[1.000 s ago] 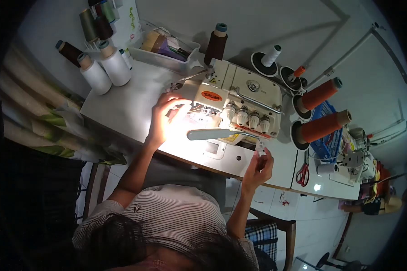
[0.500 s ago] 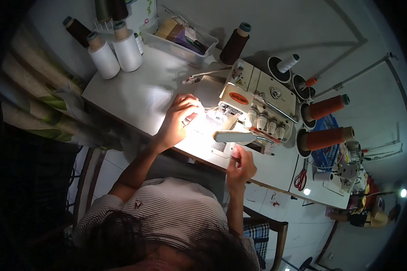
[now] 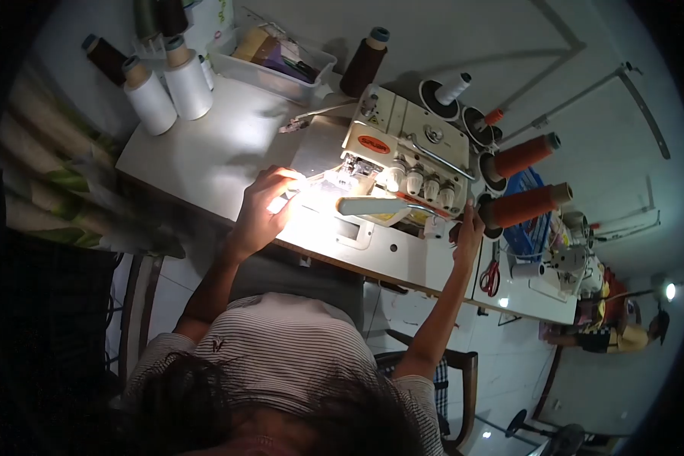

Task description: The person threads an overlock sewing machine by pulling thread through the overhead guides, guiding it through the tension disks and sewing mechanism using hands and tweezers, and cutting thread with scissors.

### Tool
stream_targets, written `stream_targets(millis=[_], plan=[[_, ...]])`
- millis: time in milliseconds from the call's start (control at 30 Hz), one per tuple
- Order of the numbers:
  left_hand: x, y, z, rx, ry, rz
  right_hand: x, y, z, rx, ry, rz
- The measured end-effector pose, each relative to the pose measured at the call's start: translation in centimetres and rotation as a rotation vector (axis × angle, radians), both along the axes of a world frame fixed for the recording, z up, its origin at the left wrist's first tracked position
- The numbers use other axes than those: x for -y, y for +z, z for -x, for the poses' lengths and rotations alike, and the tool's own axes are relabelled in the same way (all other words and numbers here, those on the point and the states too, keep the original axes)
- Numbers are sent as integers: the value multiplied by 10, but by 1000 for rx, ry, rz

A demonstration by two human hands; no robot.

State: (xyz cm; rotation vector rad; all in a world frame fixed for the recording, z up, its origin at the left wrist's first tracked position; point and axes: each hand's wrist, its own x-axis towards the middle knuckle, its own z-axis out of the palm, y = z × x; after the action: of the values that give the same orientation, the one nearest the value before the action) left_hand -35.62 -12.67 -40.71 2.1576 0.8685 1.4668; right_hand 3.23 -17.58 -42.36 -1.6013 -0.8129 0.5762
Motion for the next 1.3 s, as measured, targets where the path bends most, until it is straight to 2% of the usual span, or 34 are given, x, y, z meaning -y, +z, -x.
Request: stream_targets(millis=[133,333,467,600,667,733,833,933,1033,1133,1200,1300], plan=[[9,2,11,3,47,9,-16,-2,-12,-60,49,141],[14,-2,13,39,51,65,-18,-16,-26,-119,114,178],[12,-4,8,50,24,76,-10,-10,-15,-21,64,122],[12,-5,1,83,0,143,-4,-5,-10,-67,66,136],[11,-6,-3,88,1,118,0,-2,-6,3,89,9],[10,-7,-4,92,9,95,8,-5,-6,29,84,4],[3,-10,-3,1,241,-28,23,-14,-5,76,70,60],[0,-3,2,-180,388,-28,33,-19,9,91,58,165],[7,16,0,-53,316,-75,37,-24,16,52,144,187],[27,40,-4,162,-5,74,36,-30,23,-19,162,153],[36,59,-8,155,-122,105,34,-31,26,-27,153,166],[39,73,-21,131,-147,51,33,-35,28,-56,131,166]])
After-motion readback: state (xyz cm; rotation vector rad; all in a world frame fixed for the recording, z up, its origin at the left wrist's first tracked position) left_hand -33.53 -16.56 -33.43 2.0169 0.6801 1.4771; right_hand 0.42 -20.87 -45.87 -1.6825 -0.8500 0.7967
